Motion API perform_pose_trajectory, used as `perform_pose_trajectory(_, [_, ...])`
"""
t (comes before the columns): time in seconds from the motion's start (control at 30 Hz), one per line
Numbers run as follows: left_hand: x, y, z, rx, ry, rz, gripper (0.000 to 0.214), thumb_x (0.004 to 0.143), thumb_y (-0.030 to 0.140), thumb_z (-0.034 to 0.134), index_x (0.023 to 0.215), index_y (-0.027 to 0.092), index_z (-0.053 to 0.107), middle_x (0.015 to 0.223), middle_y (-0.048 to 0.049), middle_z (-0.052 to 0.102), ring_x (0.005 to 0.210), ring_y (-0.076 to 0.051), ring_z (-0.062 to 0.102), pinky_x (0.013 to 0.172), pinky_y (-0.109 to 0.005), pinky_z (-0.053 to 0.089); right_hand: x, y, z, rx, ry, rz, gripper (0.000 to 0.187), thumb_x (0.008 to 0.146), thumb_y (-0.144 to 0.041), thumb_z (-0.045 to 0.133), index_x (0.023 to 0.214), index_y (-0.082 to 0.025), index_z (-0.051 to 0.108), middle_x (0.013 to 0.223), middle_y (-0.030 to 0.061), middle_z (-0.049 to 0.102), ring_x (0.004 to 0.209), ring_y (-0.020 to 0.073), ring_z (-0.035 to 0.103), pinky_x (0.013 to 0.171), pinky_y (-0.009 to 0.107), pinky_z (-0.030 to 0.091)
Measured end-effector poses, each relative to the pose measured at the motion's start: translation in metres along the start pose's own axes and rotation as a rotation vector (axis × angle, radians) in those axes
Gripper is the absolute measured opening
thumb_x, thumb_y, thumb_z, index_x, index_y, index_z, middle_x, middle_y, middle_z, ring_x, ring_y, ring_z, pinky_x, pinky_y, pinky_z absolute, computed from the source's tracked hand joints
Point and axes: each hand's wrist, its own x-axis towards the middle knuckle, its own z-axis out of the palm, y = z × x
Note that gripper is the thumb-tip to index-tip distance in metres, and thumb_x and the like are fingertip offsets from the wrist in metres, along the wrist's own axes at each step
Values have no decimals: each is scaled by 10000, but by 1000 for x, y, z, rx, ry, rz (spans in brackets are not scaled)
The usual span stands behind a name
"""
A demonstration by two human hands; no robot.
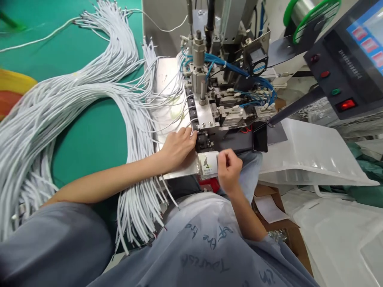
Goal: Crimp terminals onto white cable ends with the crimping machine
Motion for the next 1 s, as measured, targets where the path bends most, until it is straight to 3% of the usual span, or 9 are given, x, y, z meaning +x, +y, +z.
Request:
perform_pose_trajectory(0.17, [-2, 4, 1, -13, 54, -6, 297, 835, 0, 349, 1047, 52, 549, 895, -153, 567, 852, -245, 541, 562, -297, 344, -68, -18, 44, 160, -855, 249, 112, 771, -272, 568, 800, -181, 627, 659, 9, 622, 615, 140, 548, 598, 250, 413])
perform_pose_trajectory(0.23, [-4, 8, -5, -70, 97, 142, 244, 852, 55, 378, 1002, 78, 569, 874, -128, 570, 821, -218, 537, 580, -298, 342, -81, -17, 60, 239, -976, 285, 138, 774, -217, 536, 858, -180, 639, 660, 0, 632, 609, 133, 550, 591, 244, 413])
perform_pose_trajectory(0.3, [-7, 12, -10, -164, 153, 367, 224, 892, 137, 376, 956, 114, 589, 856, -98, 576, 790, -184, 527, 597, -297, 347, -81, -18, 60, 193, -950, 220, 143, 780, -177, 502, 793, -182, 644, 602, -19, 600, 558, 118, 507, 550, 234, 376])
perform_pose_trajectory(0.37, [-9, 15, -12, -266, 193, 538, 297, 936, 225, 328, 890, 145, 610, 833, -75, 587, 765, -157, 519, 604, -287, 351, -67, -19, 42, 45, -845, 108, 184, 788, -185, 501, 652, -180, 624, 550, -21, 564, 526, 112, 460, 518, 239, 337])
perform_pose_trajectory(0.47, [-10, 17, -6, -390, 230, 533, 399, 960, 322, 284, 857, 157, 632, 799, -62, 612, 748, -146, 531, 596, -276, 353, -31, -22, 1, -112, -643, 75, 192, 759, -244, 581, 585, -174, 620, 540, -9, 583, 511, 115, 468, 494, 246, 343])
perform_pose_trajectory(0.6, [-6, 12, 2, -572, 228, 430, 345, 931, 382, 391, 993, 147, 636, 792, -54, 645, 737, -140, 579, 607, -246, 374, 9, -24, -33, 19, -351, 99, 85, 692, -264, 665, 719, -184, 656, 666, 7, 643, 584, 127, 555, 527, 244, 433])
perform_pose_trajectory(0.7, [-2, 7, 4, -696, 174, 405, 279, 926, 283, 414, 1046, 156, 631, 810, -37, 667, 709, -117, 600, 594, -213, 378, 20, -22, -35, 203, -215, 142, 165, 629, -273, 724, 745, -191, 641, 656, 3, 641, 581, 131, 580, 547, 259, 479])
perform_pose_trajectory(0.83, [0, 4, 3, -784, 198, 414, 250, 898, 214, 427, 963, 154, 661, 768, -28, 665, 664, -104, 591, 572, -196, 377, 19, -21, -26, 374, -228, 156, 207, 666, -307, 702, 838, -203, 655, 698, 13, 657, 619, 139, 604, 603, 289, 512])
perform_pose_trajectory(1.0, [0, 7, 1, -913, 211, 410, 244, 882, 221, 445, 888, 147, 678, 721, -30, 619, 630, -91, 556, 578, -186, 402, 13, -25, -14, 312, -126, 99, 109, 738, -307, 635, 760, -201, 652, 704, 12, 616, 599, 121, 558, 551, 265, 469])
